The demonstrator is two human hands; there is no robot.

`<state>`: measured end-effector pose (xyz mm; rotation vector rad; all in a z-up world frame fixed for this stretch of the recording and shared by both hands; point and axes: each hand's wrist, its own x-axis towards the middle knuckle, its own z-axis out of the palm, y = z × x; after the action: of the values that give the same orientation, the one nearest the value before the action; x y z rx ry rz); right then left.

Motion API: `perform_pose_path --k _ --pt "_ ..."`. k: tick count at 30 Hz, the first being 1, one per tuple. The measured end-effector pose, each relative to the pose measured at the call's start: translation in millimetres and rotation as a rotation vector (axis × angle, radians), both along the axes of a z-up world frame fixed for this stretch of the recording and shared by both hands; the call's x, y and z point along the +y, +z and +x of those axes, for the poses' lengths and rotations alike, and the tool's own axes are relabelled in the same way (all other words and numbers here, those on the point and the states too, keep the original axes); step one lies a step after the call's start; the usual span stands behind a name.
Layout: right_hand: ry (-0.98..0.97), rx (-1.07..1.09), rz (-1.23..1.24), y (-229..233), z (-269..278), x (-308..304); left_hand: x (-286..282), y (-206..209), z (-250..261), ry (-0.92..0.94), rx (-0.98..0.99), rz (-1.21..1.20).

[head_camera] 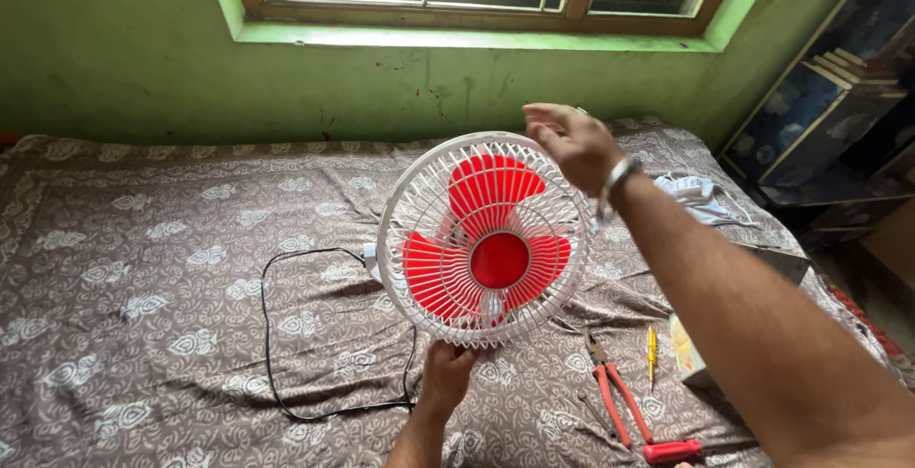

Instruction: The person assembles a small electric fan by attaching the motor housing to the fan blades, securing it with a screw, and then attaching the front protective grill. The person uses a screwdriver to tighten the central screw and adjusts the fan head.

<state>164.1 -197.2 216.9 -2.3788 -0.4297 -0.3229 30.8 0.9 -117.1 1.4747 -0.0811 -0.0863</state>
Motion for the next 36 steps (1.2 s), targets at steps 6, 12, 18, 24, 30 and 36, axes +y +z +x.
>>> perform_pose_path --k 6,12,18,24,30,36 --pt "-0.047 0.315 -0.33 35.4 22.5 61.6 3.9 0.7 1.2 -0.012 0.008 -0.022" --pt "0.112 0.313 -0.586 54.4 27.6 71.6 2.9 0.3 0.1 -0.033 0.033 -0.22" --pt "0.142 0.313 -0.674 59.9 23.2 71.5 5.8 8.4 -3.7 -0.018 -0.042 -0.122" --pt "0.135 0.173 -0.661 54.8 22.1 70.7 9.8 14.9 -7.9 -0.008 -0.038 -0.031" --pt "0.061 0.219 -0.522 51.5 18.9 68.0 6.5 10.9 -5.9 -0.028 0.035 -0.12" --pt "0.029 0.372 -0.438 50.1 11.8 84.3 4.7 15.8 -4.9 -0.032 0.048 -0.132"
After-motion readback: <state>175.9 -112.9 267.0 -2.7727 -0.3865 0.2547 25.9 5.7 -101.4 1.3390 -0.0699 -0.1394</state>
